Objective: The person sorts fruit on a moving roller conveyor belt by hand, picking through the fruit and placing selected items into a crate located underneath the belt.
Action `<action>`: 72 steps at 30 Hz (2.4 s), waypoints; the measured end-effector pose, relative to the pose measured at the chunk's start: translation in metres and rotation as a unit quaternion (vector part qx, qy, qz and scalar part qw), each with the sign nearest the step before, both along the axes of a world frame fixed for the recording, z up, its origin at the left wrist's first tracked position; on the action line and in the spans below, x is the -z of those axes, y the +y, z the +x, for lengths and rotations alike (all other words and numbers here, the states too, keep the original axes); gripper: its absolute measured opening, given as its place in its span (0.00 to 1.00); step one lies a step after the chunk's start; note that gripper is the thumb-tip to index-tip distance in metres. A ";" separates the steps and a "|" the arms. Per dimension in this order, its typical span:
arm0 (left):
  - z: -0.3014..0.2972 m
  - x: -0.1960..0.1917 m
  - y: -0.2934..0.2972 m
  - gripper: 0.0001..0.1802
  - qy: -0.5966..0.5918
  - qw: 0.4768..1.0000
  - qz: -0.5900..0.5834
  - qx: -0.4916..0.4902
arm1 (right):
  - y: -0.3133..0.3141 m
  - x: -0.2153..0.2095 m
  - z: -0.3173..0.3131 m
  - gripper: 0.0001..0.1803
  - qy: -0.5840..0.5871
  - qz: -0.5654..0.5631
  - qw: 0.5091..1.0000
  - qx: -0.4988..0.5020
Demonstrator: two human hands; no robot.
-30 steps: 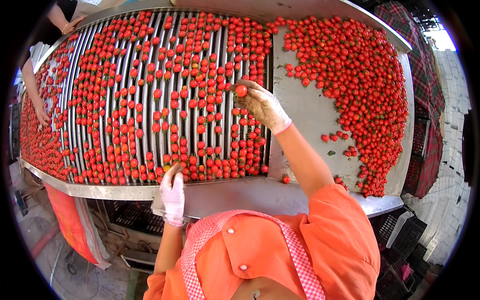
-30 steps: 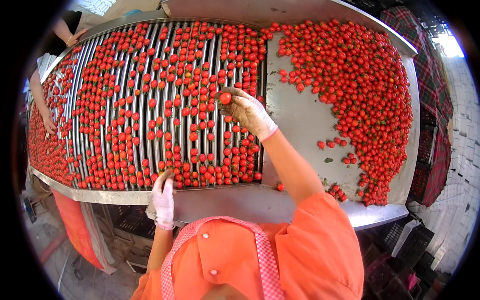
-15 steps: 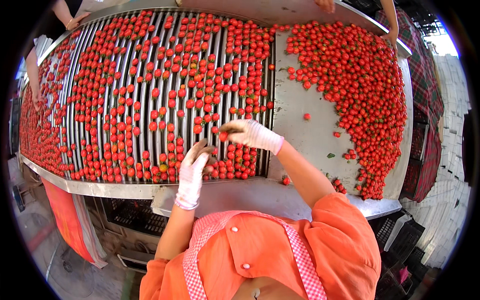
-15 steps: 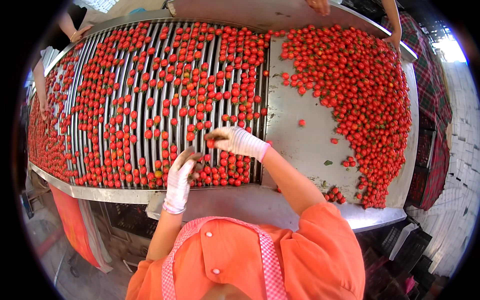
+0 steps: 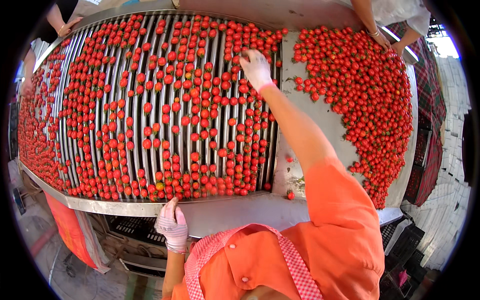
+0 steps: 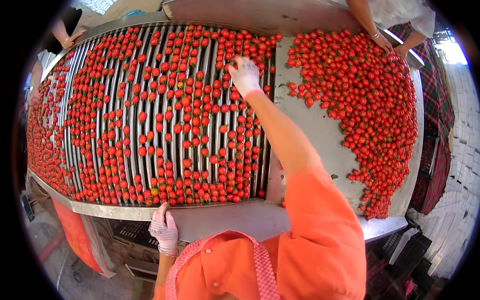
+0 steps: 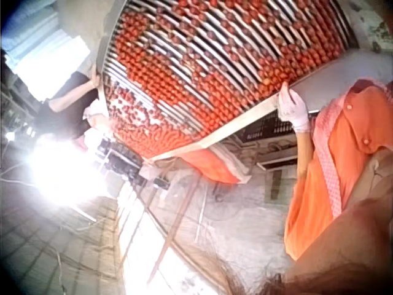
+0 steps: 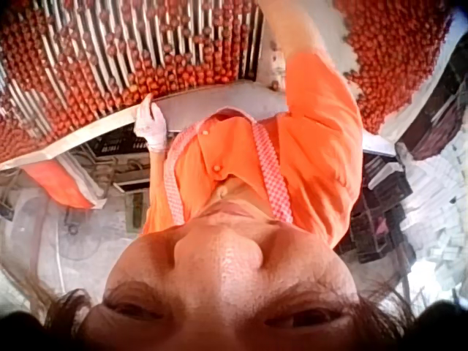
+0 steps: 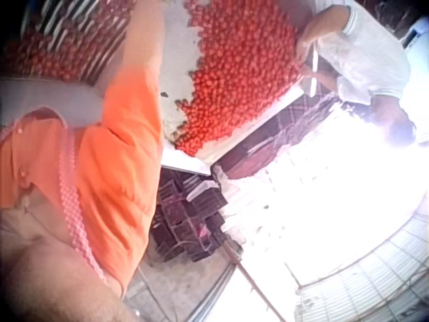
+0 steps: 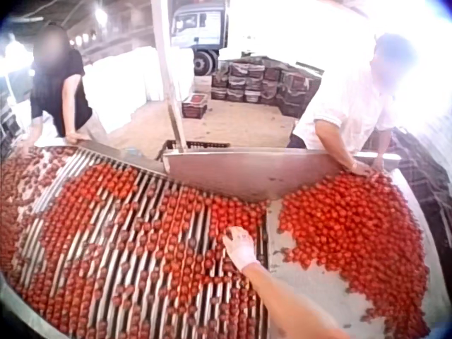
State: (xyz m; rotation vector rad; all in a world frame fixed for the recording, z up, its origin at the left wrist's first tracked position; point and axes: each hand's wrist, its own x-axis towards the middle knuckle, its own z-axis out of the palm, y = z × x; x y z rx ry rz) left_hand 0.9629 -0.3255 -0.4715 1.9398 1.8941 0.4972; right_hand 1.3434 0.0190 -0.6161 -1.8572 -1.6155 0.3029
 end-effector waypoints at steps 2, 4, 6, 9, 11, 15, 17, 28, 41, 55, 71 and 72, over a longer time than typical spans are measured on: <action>0.003 -0.003 0.002 0.15 0.011 1.000 -0.015 0.000 | 0.052 0.001 0.006 0.24 0.042 -0.114 0.992 0.031; 0.006 -0.003 0.002 0.16 0.012 1.000 0.001 0.000 | 0.084 0.002 0.007 0.27 -0.014 -0.175 0.982 0.076; 0.007 -0.001 -0.002 0.16 0.020 1.000 -0.004 -0.006 | 0.100 -0.002 -0.003 0.28 -0.085 -0.217 0.970 0.066; 0.011 -0.001 -0.003 0.17 0.014 1.000 -0.004 -0.009 | 0.111 -0.011 -0.008 0.30 -0.101 -0.284 0.952 0.050; 0.012 0.002 -0.005 0.17 0.018 1.000 -0.001 -0.003 | 0.109 -0.015 -0.009 0.32 -0.098 -0.322 0.940 0.045; 0.018 0.001 -0.004 0.16 -0.003 1.000 -0.020 -0.008 | 0.074 -0.023 -0.007 0.31 -0.108 -0.338 0.935 0.007; 0.018 0.004 -0.001 0.16 -0.021 0.998 -0.050 -0.012 | 0.044 -0.021 -0.002 0.30 -0.021 -0.292 0.956 0.025; 0.116 0.069 0.087 0.17 -0.789 0.406 -0.378 -0.263 | -0.234 -0.077 -0.083 0.16 0.211 -0.080 0.869 -0.440; 0.039 0.041 0.044 0.18 -0.811 0.383 -0.346 -0.275 | -0.284 0.025 -0.052 0.39 -0.068 -0.012 0.863 -0.500; -0.015 0.016 -0.031 0.15 -0.828 0.389 -0.307 -0.261 | -0.080 0.020 0.049 0.33 -0.329 -0.025 0.860 -0.388; -0.005 0.036 -0.043 0.18 -0.870 0.381 -0.273 -0.154 | -0.169 0.064 0.067 0.39 -0.325 -0.095 0.935 -0.107; -0.003 0.037 -0.037 0.18 -0.873 0.370 -0.284 -0.141 | -0.200 0.068 0.062 0.39 -0.297 -0.100 0.944 -0.100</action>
